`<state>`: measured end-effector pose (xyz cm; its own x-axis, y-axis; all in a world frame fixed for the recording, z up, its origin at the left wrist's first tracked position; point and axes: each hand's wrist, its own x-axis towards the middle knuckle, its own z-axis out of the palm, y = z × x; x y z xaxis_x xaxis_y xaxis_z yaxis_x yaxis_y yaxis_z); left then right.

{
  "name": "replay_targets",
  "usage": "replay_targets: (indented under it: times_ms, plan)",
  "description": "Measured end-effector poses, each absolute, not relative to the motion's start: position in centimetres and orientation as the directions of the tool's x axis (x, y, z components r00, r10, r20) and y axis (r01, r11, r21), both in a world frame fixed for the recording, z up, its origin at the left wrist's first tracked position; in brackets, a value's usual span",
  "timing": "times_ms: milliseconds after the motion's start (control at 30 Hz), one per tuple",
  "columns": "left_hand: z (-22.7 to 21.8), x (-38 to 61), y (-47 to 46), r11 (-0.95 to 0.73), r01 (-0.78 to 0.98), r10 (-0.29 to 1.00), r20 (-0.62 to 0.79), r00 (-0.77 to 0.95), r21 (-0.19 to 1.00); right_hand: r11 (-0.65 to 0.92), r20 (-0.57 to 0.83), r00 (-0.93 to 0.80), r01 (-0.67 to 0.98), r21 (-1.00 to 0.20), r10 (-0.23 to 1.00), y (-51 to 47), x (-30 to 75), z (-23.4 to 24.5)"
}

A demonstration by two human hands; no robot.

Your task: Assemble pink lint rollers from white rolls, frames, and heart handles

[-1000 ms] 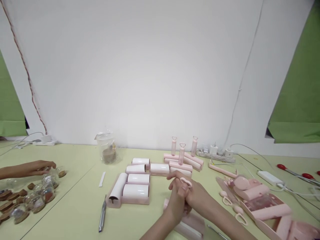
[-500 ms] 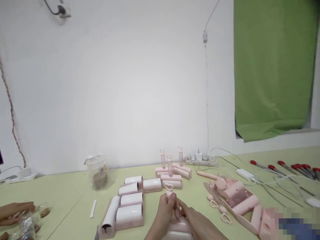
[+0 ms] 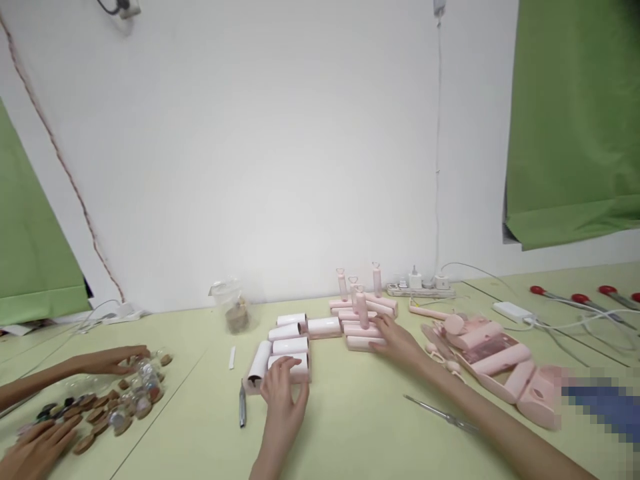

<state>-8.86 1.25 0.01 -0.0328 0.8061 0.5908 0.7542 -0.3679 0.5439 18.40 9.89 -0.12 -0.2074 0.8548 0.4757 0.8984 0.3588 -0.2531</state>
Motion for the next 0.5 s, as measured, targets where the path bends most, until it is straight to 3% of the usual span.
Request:
replay_targets:
  times_ms: [67, 133, 200, 267, 500]
  plan:
    - [-1.1, -9.3, 1.4, -0.332, 0.803, 0.750, 0.655, -0.095, 0.496, 0.325, 0.558, -0.126, 0.905, -0.274, 0.820, 10.0, 17.7, -0.5]
    - [-1.9, -9.5, 1.5, -0.328, 0.832, 0.687, 0.717, -0.115, 0.447, 0.403, 0.660, -0.144, 0.878, -0.258, 0.738, 9.5, 15.5, -0.9]
    - [-2.3, -9.5, 1.4, -0.339, 0.848, 0.648, 0.755, -0.103, 0.407, 0.585, 0.720, -0.298, 0.791, -0.181, 0.626, 8.8, 11.9, -1.2]
    - [-2.4, -9.5, 1.2, -0.348, 0.856, 0.650, 0.756, -0.073, 0.382, 0.732, 0.687, -0.474, 0.669, -0.126, 0.551, 8.4, 7.5, -1.5]
    - [-2.7, -9.7, 0.3, -0.322, 0.805, 0.744, 0.658, -0.111, 0.499, 0.703, 0.596, -0.466, 0.665, -0.252, 0.654, 9.1, -0.1, -2.7]
